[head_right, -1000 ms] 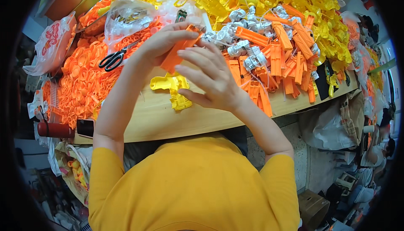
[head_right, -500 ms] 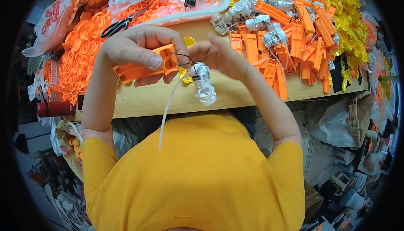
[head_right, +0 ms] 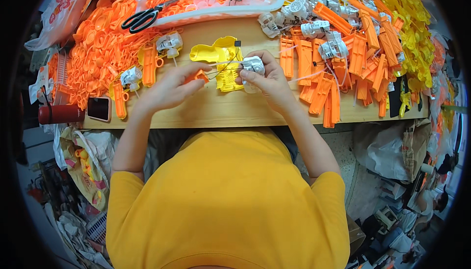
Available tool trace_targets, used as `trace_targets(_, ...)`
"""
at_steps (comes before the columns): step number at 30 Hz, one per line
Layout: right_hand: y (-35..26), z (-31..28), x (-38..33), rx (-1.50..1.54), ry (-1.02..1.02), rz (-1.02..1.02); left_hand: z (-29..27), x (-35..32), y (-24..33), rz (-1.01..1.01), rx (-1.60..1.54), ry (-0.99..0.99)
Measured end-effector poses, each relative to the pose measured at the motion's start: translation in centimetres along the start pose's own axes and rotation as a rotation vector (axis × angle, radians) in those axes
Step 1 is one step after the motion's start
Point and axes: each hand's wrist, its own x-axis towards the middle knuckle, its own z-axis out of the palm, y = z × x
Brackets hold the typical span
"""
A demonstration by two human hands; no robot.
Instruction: Manually assembling plastic toy guns from multiple components at a factory workstation.
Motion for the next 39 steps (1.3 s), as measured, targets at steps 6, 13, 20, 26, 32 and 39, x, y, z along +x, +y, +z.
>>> trace_targets(6,0.6,0.8,1.0,-0.146,0.083,-0.003,3.8,-0.8,0.0,-0.153,-0.322,0.026)
trace_targets(13,2.3,0.7,1.4,-0.707,0.184,-0.375,5.6,-1.2,0.6,-0.086,-0.324,0.146)
trace_targets(20,1.1,1.3,1.0,-0.990,0.167,-0.629,5.8,-1.2,0.2,-0.009,-0.689,0.093)
trace_targets(26,1.0,0.4,1.0,-0.684,-0.128,-0.624,4.2,-1.2,1.6,-0.028,-0.446,0.169)
trace_targets(32,1.1,0.5,-0.1,-0.440,-0.228,-0.322,5.3,-0.2,1.4,0.198,-0.010,0.516)
trace_targets(39,1.3,0.6,-0.3,-0.006,-0.203,-0.062,6.3,0.9,0.9,0.225,-0.084,0.446)
